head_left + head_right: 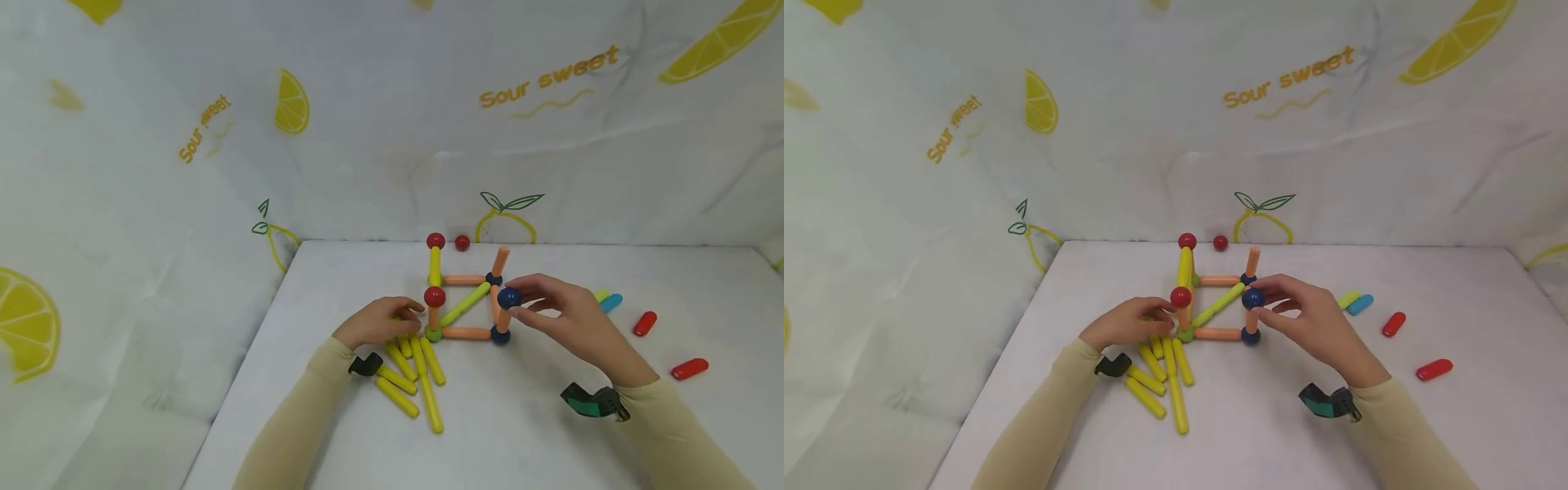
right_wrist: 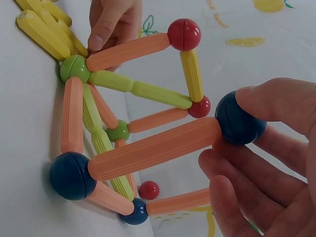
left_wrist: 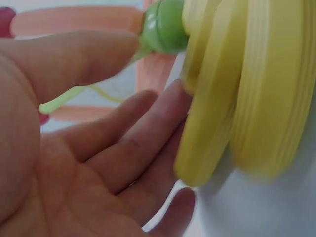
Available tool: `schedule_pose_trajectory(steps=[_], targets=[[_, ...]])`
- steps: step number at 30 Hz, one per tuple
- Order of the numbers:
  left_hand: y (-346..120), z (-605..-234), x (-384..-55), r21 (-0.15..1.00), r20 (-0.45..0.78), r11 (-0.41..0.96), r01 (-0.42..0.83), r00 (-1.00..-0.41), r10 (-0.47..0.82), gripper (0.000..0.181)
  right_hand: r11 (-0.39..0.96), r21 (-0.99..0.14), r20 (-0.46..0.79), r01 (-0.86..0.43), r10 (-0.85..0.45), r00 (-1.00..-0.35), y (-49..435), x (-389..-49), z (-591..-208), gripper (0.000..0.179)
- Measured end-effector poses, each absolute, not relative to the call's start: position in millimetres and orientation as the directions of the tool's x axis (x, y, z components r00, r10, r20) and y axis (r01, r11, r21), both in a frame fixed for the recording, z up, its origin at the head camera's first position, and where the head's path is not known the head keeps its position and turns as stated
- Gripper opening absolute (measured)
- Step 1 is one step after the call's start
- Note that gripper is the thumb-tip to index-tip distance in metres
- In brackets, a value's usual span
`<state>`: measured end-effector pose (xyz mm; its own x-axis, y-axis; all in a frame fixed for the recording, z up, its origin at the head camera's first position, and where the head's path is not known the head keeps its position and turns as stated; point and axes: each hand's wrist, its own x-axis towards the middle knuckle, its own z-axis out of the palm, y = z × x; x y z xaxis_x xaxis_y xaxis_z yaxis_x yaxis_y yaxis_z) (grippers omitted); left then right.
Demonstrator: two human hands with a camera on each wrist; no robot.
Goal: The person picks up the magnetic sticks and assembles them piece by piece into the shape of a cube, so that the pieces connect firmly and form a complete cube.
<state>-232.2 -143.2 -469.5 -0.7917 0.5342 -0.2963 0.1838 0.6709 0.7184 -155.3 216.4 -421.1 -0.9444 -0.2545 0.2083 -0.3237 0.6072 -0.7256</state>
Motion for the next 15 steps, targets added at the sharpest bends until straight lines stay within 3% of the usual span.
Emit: schedule_pose_trajectory(steps=[6, 15], targets=[[-162.1, -458.7, -223.4, 0.633, -0.315, 0.737, 0.236, -0.791, 0.525, 0.035, 0.575, -0.741, 0.218, -0.346, -0.281, -0.934, 215.6, -156.4, -419.5, 0.04], [-177.1, -452.4, -211.6, 0.395, -0.267, 0.803, 0.445, -0.781, 0.564, 0.02, 0.588, -0.732, 0.217, -0.345, -0.278, -0.936, 212.7, -157.1, -418.5, 0.043]])
